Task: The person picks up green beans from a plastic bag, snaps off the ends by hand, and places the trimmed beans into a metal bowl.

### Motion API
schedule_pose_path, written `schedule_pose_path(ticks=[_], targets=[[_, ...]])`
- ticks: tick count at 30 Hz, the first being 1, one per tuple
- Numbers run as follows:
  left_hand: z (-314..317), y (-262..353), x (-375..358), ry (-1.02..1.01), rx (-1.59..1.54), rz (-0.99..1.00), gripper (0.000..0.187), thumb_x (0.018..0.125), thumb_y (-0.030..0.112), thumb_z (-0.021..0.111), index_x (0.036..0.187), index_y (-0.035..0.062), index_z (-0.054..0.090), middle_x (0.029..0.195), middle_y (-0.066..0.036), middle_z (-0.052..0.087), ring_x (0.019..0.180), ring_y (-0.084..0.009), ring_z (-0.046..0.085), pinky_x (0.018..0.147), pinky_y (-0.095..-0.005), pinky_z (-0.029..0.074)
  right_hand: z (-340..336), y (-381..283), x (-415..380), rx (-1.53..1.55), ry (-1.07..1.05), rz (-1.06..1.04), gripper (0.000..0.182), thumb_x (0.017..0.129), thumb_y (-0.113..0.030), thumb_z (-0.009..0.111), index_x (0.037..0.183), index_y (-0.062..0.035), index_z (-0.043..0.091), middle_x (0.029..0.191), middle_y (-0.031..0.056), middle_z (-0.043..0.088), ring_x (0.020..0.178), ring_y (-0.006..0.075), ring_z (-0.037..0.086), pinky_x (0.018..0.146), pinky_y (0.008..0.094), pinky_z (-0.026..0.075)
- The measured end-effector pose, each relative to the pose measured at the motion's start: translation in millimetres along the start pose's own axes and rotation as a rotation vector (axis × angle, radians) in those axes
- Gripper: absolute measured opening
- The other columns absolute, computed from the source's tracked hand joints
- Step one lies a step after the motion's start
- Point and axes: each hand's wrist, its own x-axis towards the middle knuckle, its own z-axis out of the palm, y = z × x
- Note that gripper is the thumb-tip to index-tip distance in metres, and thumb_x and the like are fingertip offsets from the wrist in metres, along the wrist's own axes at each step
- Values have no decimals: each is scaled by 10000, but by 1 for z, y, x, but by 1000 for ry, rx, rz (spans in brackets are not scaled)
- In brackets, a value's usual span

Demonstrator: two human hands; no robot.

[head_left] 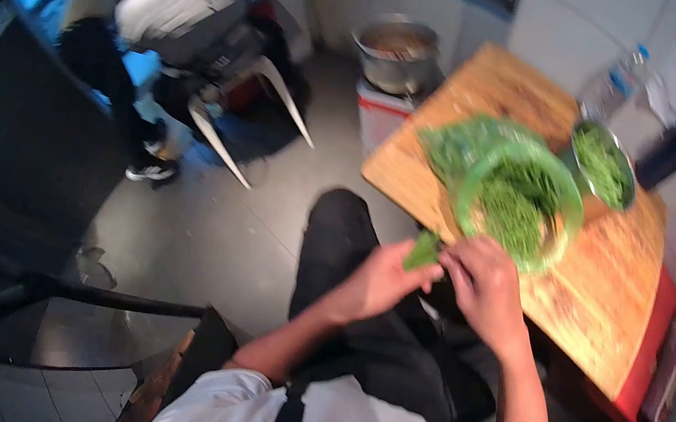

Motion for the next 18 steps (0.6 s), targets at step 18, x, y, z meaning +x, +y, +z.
schedule_pose_path(ticks=[18], targets=[[-4, 20, -10, 19, 564, 75, 229, 1000, 215, 640, 1061, 2, 582, 808, -187, 687, 782, -304, 723, 699, -414, 540, -2, 4, -12, -117, -249, -76, 98, 758, 47, 651, 804, 13, 571, 820, 219, 587, 834, 431, 599, 755, 504, 494]])
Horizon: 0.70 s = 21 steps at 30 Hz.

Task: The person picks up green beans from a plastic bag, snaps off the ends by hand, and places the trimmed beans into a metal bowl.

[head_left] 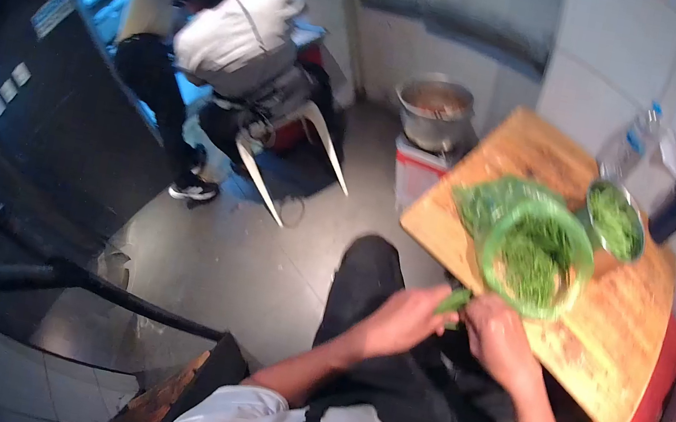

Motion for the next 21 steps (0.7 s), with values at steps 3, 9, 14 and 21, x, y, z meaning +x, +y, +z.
schedule_pose_path(ticks=[3, 9, 14, 21], targets=[[3, -3, 1, -27, -34, -4, 201, 999, 191, 643, 1079, 10, 609, 856, -125, 712, 772, -216, 705, 718, -357, 536, 1, 1, -4, 54, 42, 36, 56, 804, 24, 638, 817, 16, 584, 815, 219, 593, 822, 437, 602, 743, 493, 501], [13, -9, 4, -162, -691, -146, 151, 1010, 161, 642, 1096, 51, 582, 854, -31, 654, 605, -39, 488, 524, -192, 340, 24, 28, -27, 792, 71, 326, 111, 952, -52, 674, 990, 44, 716, 840, 58, 672, 728, 98, 607, 660, 264, 495], [22, -19, 10, -148, -978, -214, 143, 1027, 149, 615, 1123, 80, 533, 801, -68, 627, 523, -41, 406, 462, -199, 288, 29, 20, -34, 1210, 251, 510, 118, 988, -66, 648, 996, 30, 715, 826, 21, 659, 684, 85, 598, 657, 230, 493], [15, -14, 12, -74, -1040, -230, 158, 1039, 146, 595, 1155, 73, 515, 782, -86, 601, 520, -44, 396, 456, -202, 294, -28, 37, -6, 49, 631, 309, 131, 928, -4, 661, 1041, 18, 723, 956, 133, 692, 777, 233, 664, 700, 323, 524]])
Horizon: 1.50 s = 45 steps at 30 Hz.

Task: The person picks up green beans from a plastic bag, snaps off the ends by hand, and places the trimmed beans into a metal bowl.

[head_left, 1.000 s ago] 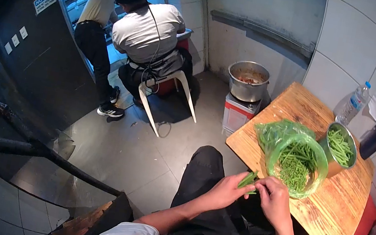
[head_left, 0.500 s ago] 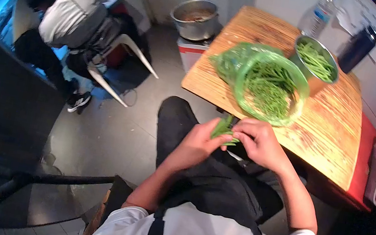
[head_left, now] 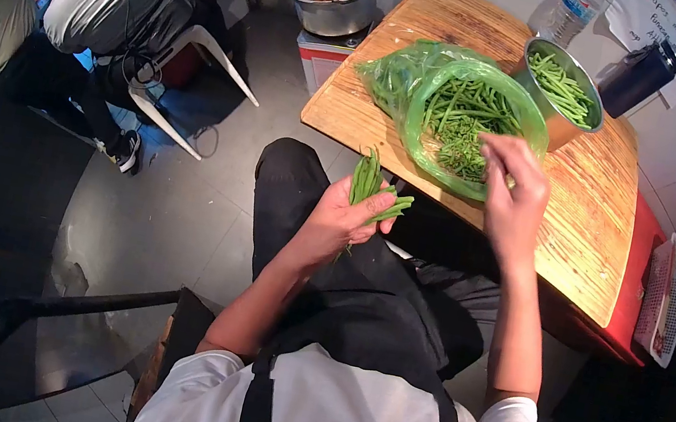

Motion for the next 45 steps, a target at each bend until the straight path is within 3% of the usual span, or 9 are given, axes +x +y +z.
schedule_pose_path(ticks=[1, 6, 17, 20, 28, 34, 38, 41, 45], targets=[[1, 2, -1, -6, 10, -9, 164, 1038, 144, 596, 1158, 65, 518, 787, -88, 606, 521, -43, 400, 457, -202, 298, -1, 11, 8, -134, -2, -85, 161, 882, -4, 682, 1035, 8, 729, 980, 170, 680, 850, 337, 667, 747, 390, 528], [7, 8, -4, 15, 42, -48, 172, 1032, 141, 604, 1156, 49, 529, 802, -95, 621, 525, -42, 413, 460, -198, 305, 0, 22, 18, -403, -102, -83, 137, 861, -29, 698, 988, 9, 731, 998, 149, 686, 909, 363, 666, 789, 447, 524], [17, 7, 4, 35, 118, -3, 179, 1023, 110, 622, 1162, 1, 599, 854, -26, 659, 657, -67, 573, 605, -218, 460, 29, -37, -7, 260, -377, 149, 127, 842, -83, 773, 902, 24, 737, 829, 101, 680, 677, 172, 657, 615, 296, 518], [13, -1, 7, 90, 292, 72, 170, 1034, 159, 608, 1154, 41, 630, 786, -24, 658, 549, -23, 443, 470, -181, 316, 31, -28, -9, 264, -425, 219, 94, 862, -66, 732, 887, 24, 722, 824, 104, 668, 669, 184, 654, 613, 306, 518], [3, 2, 3, 63, 658, 105, 149, 1021, 162, 621, 1116, 51, 651, 768, 12, 648, 572, -11, 436, 516, -188, 320, 38, -2, -23, 315, -486, 41, 83, 917, -36, 686, 941, 41, 704, 856, 78, 664, 701, 133, 606, 610, 270, 461], [-2, 6, 2, 10, 385, -59, 176, 1006, 219, 641, 1081, 60, 650, 751, 17, 630, 571, -8, 449, 508, -179, 313, 29, 3, -30, 1096, -544, 674, 102, 945, -87, 677, 922, -12, 742, 912, 37, 674, 699, 73, 570, 593, 216, 448], [1, 13, 0, 28, 305, -123, 225, 1004, 274, 643, 1092, 66, 639, 742, 4, 616, 557, -20, 452, 492, -179, 306, 11, 4, -6, 199, -25, 81, 150, 955, -113, 655, 854, -2, 662, 750, 80, 618, 624, 207, 578, 587, 317, 451], [3, 19, -2, -39, 217, -163, 250, 1011, 279, 628, 1103, 47, 633, 734, -15, 615, 542, -26, 447, 484, -186, 308, -8, 15, 14, -295, -208, 13, 197, 942, -159, 678, 849, 13, 652, 828, 163, 640, 703, 372, 603, 632, 426, 484], [-1, 18, -3, -93, 174, -178, 257, 1018, 274, 618, 1115, 37, 630, 738, -23, 614, 527, -32, 440, 478, -194, 312, -5, 3, 18, -432, -184, -19, 221, 928, -216, 716, 974, 1, 717, 943, 147, 685, 798, 344, 672, 688, 410, 535]])
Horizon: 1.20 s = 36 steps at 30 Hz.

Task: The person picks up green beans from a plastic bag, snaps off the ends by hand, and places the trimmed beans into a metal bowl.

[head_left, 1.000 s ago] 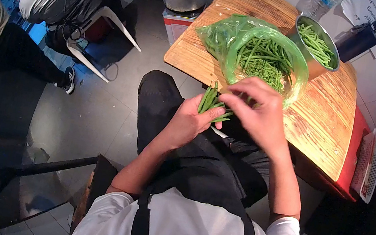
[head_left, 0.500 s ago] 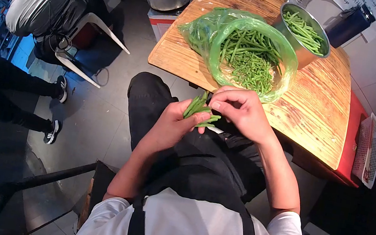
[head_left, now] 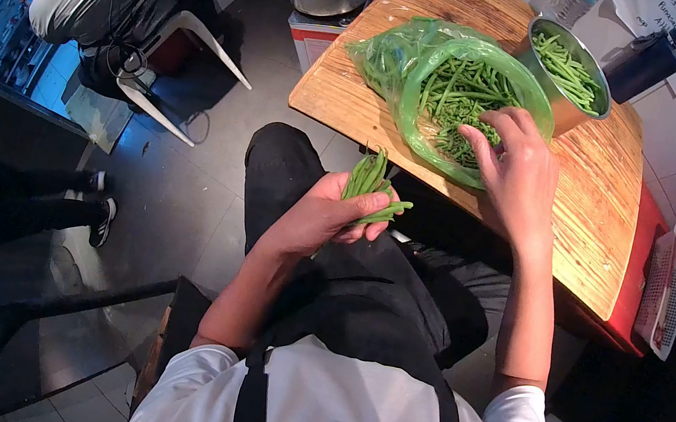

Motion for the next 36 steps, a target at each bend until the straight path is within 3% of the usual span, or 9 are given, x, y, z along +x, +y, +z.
schedule_pose_path(ticks=[5, 10, 16, 20, 25, 29, 33, 35, 36], targets=[[2, -1, 1, -37, 19, -8, 260, 1024, 270, 607, 1131, 34, 624, 761, -25, 615, 522, -34, 438, 474, -194, 308, 0, -39, -3, 754, -282, -58, 294, 923, -179, 724, 1167, -17, 720, 1079, 143, 717, 853, 241, 702, 703, 320, 543], [3, 0, -1, -60, 35, 10, 229, 1033, 246, 606, 1153, 53, 637, 782, -3, 615, 540, -21, 442, 478, -189, 315, 19, -37, -8, 1038, -529, 136, 178, 952, -66, 676, 1085, 46, 719, 820, 73, 715, 732, 95, 652, 676, 260, 529], [4, -6, -3, -34, 88, 51, 208, 1038, 226, 613, 1159, 63, 656, 787, 24, 606, 570, -13, 441, 491, -187, 321, 14, -38, -14, 1004, -600, 239, 131, 928, -61, 703, 1002, 41, 738, 812, 79, 728, 743, 114, 671, 682, 272, 534], [1, -7, -2, -36, 190, 4, 223, 1038, 241, 618, 1145, 50, 663, 780, 36, 591, 619, -16, 448, 534, -190, 337, 16, -24, -15, 816, -515, -80, 143, 909, -54, 728, 1011, 45, 730, 837, 97, 729, 749, 170, 691, 675, 292, 543], [-1, -9, 1, -86, 266, 26, 189, 1033, 208, 622, 1115, 46, 675, 787, 41, 585, 647, -25, 463, 565, -196, 345, 4, -20, -16, 428, -508, -473, 190, 837, -20, 709, 1017, 33, 683, 922, 170, 677, 845, 360, 670, 718, 397, 543], [4, -3, 1, -75, 285, 15, 175, 1040, 199, 609, 1086, 41, 669, 797, 43, 588, 658, -25, 473, 569, -192, 349, 1, -23, -27, 276, -444, -479, 195, 780, -20, 681, 973, 4, 670, 832, 150, 639, 806, 355, 661, 706, 463, 534], [7, -26, 12, 19, 269, 48, 169, 1035, 189, 616, 1086, 36, 665, 815, 36, 595, 665, -29, 494, 564, -191, 366, 34, -23, -55, 414, -204, -306, 151, 798, -1, 687, 947, 18, 669, 804, 149, 635, 750, 333, 655, 664, 414, 529], [12, -41, 21, 146, 306, 226, 143, 1021, 179, 638, 1059, 43, 662, 766, 11, 602, 605, -40, 449, 555, -221, 385, 52, -27, -65, 662, -46, -4, 91, 848, 3, 687, 931, 40, 690, 825, 164, 660, 681, 322, 640, 654, 389, 526], [19, -35, 20, 192, 299, 198, 136, 1015, 153, 645, 1072, 30, 658, 803, 11, 619, 636, -47, 486, 586, -217, 422, 60, -30, -65, 681, 22, 37, 81, 905, -17, 677, 916, 61, 697, 824, 134, 676, 615, 237, 629, 605, 346, 510]])
